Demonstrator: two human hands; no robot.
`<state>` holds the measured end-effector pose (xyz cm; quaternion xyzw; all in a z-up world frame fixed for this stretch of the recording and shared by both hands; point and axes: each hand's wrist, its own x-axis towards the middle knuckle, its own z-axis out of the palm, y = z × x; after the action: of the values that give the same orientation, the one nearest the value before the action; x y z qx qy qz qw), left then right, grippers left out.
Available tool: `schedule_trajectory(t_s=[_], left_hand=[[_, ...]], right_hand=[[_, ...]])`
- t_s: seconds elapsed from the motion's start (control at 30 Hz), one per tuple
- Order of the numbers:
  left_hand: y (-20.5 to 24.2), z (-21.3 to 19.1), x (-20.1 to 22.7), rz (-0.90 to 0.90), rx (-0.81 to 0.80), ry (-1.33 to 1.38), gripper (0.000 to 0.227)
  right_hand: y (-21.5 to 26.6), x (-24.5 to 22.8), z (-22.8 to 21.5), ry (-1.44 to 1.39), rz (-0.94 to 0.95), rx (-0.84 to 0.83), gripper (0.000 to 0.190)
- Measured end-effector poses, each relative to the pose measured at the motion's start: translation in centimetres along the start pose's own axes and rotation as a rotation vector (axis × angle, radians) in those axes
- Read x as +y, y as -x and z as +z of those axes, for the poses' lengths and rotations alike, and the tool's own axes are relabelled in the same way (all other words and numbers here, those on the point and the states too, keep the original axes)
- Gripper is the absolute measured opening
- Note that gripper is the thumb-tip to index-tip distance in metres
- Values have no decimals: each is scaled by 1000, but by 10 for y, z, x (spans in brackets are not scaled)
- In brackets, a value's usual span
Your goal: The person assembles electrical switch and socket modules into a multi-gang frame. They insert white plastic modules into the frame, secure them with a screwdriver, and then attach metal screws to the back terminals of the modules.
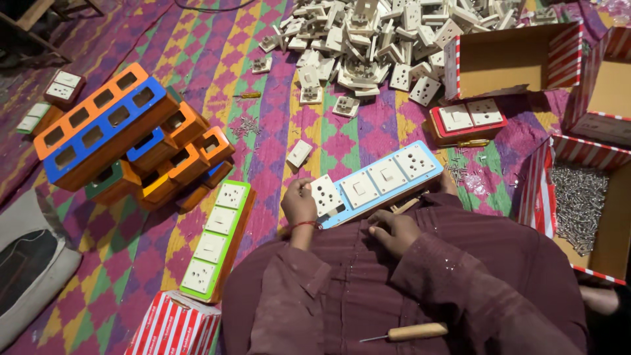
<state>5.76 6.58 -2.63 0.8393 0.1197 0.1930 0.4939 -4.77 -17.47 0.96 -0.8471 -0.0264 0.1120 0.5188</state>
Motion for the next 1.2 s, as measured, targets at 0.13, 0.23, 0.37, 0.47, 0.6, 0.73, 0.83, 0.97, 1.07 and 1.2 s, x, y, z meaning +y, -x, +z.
schedule_trajectory(t_s=[0.13, 0.23, 0.37, 0.47, 0.6, 0.73, 0.83, 0.97, 1.07, 1.2], left_hand=[[-33, -5, -22, -147, -43, 327, 14], [-61, -15, -41, -332, -104, 716, 16], [-68, -19, -51, -369, -114, 792, 16], [-55, -11, -39, -235, -103, 707, 18], [-49, -18, -9, -68, -58, 280, 16], [-49, -21, 29, -87, -62, 331, 16], [-45, -24, 45, -130, -83, 297, 15], [-44, -28, 51, -128, -79, 297, 16], [-39, -26, 54, -169, -86, 269, 16], [-32, -23, 54, -173, -59, 255, 16]], right_hand=[[-10, 2, -4, 256, -239, 137, 23], [-27, 1, -5, 470, -303, 203, 12], [-64, -11, 3, 634, -479, 161, 15], [-89, -22, 12, 693, -664, 106, 19], [-104, -34, 25, 875, -664, 57, 15], [-105, -41, 26, 992, -598, -2, 20], [-104, -44, 26, 978, -504, -30, 17], [-105, -44, 32, 880, -449, 12, 19], [-107, -37, 34, 863, -487, 17, 17], [-114, -27, 37, 945, -534, 44, 15]])
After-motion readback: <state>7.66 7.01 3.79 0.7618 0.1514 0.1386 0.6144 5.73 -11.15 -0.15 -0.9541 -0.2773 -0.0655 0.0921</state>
